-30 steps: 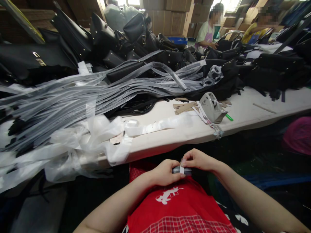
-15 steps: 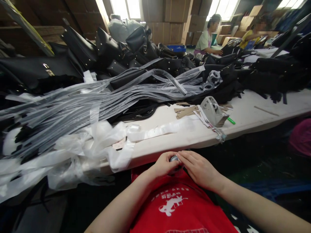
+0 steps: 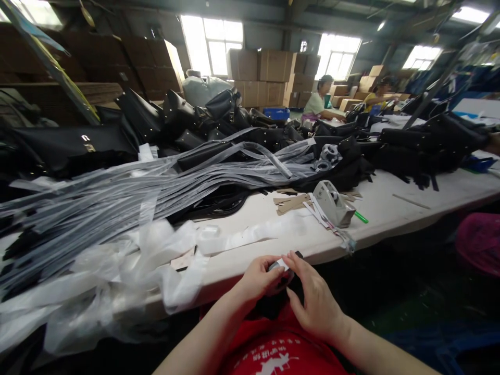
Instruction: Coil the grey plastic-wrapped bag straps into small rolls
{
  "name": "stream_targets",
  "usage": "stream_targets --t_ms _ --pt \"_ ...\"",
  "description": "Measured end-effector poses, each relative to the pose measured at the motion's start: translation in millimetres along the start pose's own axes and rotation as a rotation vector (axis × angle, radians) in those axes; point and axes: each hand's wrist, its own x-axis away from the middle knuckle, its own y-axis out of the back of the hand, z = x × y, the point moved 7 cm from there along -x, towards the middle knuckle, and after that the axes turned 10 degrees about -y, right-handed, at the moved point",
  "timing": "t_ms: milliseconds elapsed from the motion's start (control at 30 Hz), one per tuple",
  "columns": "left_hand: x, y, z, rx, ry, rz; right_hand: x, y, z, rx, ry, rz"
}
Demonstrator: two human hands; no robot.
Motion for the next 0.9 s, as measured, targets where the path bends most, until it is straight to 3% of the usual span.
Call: stream_targets --t_ms 167,333,433,533,600,633,667,767,900 --pt "-1 1.0 0 0.022 -0.006 -0.023 1 -6 4 0.094 0.074 -0.020" --pt "-7 11.5 19 0.044 0.024 -0.088 -1 -10 11 0.152 0.146 -0.003" --pt "-10 18.0 29 0.025 0.040 -0.110 -19 8 -7 0.145 0.171 -0.056" --pt "-8 22.2 29 -0.009 0.014 -0.129 -59 60 -75 0.164 0.014 -0.275" --pt "-4 23.6 29 -0.027 0.024 -0.144 -84 105 -152 0.124 -0.324 -0.441" --pt "-2 24.6 29 -0.027 0.031 -0.159 -92 120 -193 0.091 -0.528 -0.449" --pt "0 25.8 30 -0.022 0.032 -0.180 -99 132 -224 0.076 -0.615 -0.443" --pt "4 30.7 36 -0.003 0.030 -0.253 -107 145 -292 -0.005 -0.773 -0.367" --pt "-2 34.3 44 0.019 0.022 -0.254 -107 134 -323 -0.164 -0.815 -0.299"
